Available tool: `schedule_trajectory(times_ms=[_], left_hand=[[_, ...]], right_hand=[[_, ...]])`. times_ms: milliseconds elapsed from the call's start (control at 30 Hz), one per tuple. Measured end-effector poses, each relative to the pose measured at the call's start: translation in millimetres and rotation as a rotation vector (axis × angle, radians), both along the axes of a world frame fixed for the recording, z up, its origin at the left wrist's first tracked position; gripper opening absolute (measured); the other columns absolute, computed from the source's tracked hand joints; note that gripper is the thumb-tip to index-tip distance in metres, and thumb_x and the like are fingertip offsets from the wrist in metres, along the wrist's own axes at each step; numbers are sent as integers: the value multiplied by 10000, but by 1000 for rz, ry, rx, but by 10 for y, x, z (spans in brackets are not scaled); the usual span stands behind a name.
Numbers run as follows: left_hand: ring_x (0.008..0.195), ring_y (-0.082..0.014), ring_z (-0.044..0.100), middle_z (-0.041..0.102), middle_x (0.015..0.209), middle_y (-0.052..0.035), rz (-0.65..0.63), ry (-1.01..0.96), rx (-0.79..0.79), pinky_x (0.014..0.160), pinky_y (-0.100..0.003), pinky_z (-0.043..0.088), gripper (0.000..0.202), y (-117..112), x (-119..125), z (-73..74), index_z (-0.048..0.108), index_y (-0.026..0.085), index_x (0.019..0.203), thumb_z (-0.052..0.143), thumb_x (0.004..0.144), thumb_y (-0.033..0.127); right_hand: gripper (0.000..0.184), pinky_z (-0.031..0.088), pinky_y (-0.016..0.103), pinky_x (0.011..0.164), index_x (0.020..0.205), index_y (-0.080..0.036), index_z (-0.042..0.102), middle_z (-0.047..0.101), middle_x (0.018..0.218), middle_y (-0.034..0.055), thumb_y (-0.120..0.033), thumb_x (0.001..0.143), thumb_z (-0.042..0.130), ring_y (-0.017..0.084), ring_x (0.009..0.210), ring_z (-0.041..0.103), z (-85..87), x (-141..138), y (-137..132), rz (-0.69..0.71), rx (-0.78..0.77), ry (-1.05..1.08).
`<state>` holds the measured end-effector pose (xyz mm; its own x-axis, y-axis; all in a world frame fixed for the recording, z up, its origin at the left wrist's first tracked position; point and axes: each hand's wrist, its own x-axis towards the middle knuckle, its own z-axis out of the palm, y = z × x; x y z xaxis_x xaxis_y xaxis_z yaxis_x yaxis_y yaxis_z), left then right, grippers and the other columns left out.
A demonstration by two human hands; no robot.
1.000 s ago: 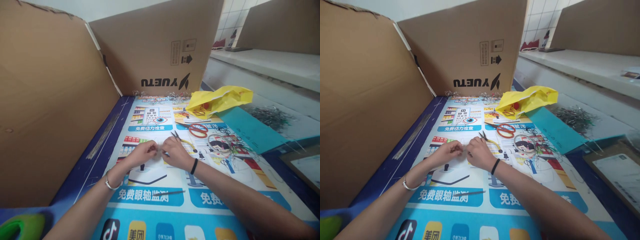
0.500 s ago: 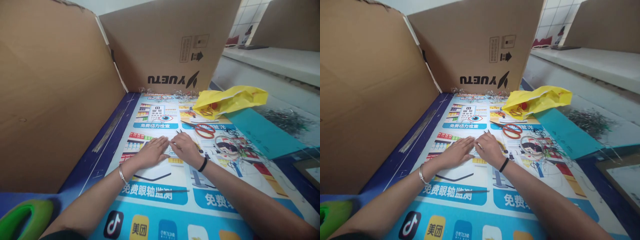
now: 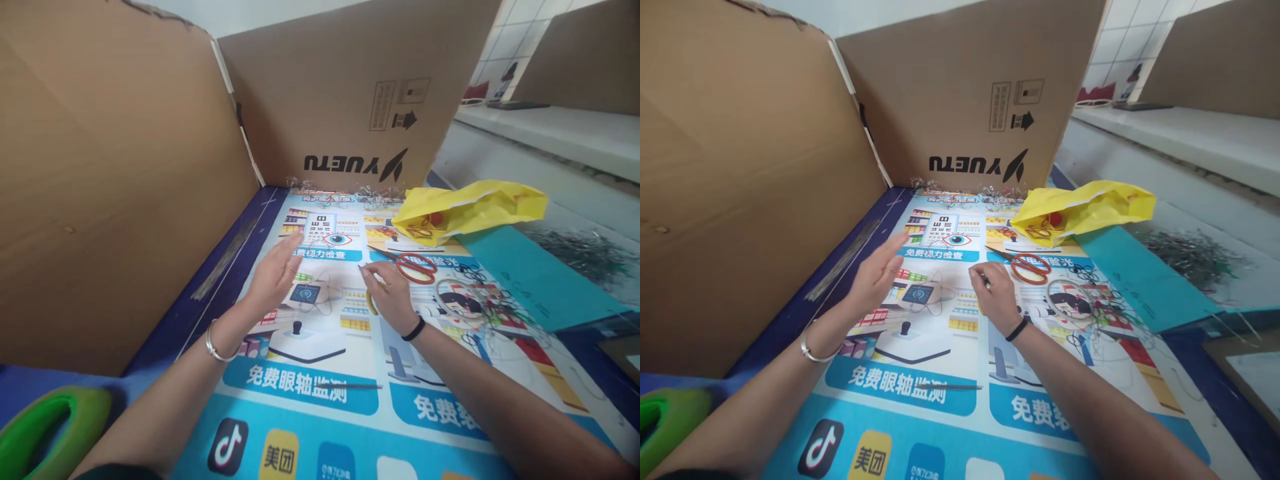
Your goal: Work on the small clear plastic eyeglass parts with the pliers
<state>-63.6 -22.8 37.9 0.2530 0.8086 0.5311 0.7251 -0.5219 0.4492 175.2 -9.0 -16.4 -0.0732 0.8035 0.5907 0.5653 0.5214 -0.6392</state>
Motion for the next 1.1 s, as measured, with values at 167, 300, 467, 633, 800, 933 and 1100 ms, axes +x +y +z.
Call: schedule_trajectory(times_ms=[167, 300, 467, 633, 800, 933, 1100], left_hand=[[1111, -198, 501, 578, 1179, -85, -138, 247, -106, 957, -391, 386, 317, -5, 188, -327, 555, 178, 1126, 403, 867, 279], [1024, -219, 516, 605, 1074, -92, 126, 230, -85, 877, -370, 402, 307, 129, 125, -473, 561, 157, 1084, 448, 846, 316], [839, -188, 542, 616, 842, -62, 137, 298, -173, 740, -303, 402, 259, 224, 95, -516, 596, 167, 892, 405, 864, 340], [733, -197, 555, 609, 751, -69, 185, 475, -191, 647, -300, 369, 297, 208, 179, -573, 565, 168, 826, 319, 893, 320], [717, -214, 577, 615, 727, -81, 178, 566, -244, 656, -314, 371, 203, 198, 188, -592, 562, 179, 910, 368, 864, 218], [760, -210, 579, 626, 751, -80, 160, 550, -270, 700, -316, 380, 191, 183, 181, -582, 571, 188, 921, 403, 834, 169], [755, -223, 574, 623, 746, -92, 195, 545, -260, 702, -334, 371, 212, 197, 180, -579, 585, 180, 882, 393, 861, 265]], right_hand=[[181, 411, 319, 788, 800, -208, 600, 628, 837, 39, -296, 834, 445, 171, 846, 549, -41, 17, 37, 20, -41, -74], [201, 383, 312, 779, 833, -200, 614, 631, 805, 35, -320, 838, 453, 169, 809, 541, -23, -8, 63, 95, -103, -295], [293, 372, 265, 710, 953, -187, 610, 639, 790, 35, -404, 838, 450, 160, 781, 552, 75, -239, 153, 144, -237, -494], [238, 341, 225, 599, 864, -210, 612, 651, 755, -1, -325, 863, 405, 126, 700, 566, 47, -526, 259, 136, -349, -560], [269, 338, 223, 613, 828, -212, 609, 658, 755, 3, -293, 878, 357, 127, 713, 576, -8, -526, 258, 63, -370, -558], [278, 333, 234, 601, 837, -213, 613, 663, 754, 12, -287, 878, 349, 139, 717, 584, -2, -478, 225, 17, -405, -595], [287, 313, 250, 581, 815, -220, 605, 664, 764, 22, -291, 883, 336, 151, 706, 582, 0, -515, 209, -26, -392, -657]])
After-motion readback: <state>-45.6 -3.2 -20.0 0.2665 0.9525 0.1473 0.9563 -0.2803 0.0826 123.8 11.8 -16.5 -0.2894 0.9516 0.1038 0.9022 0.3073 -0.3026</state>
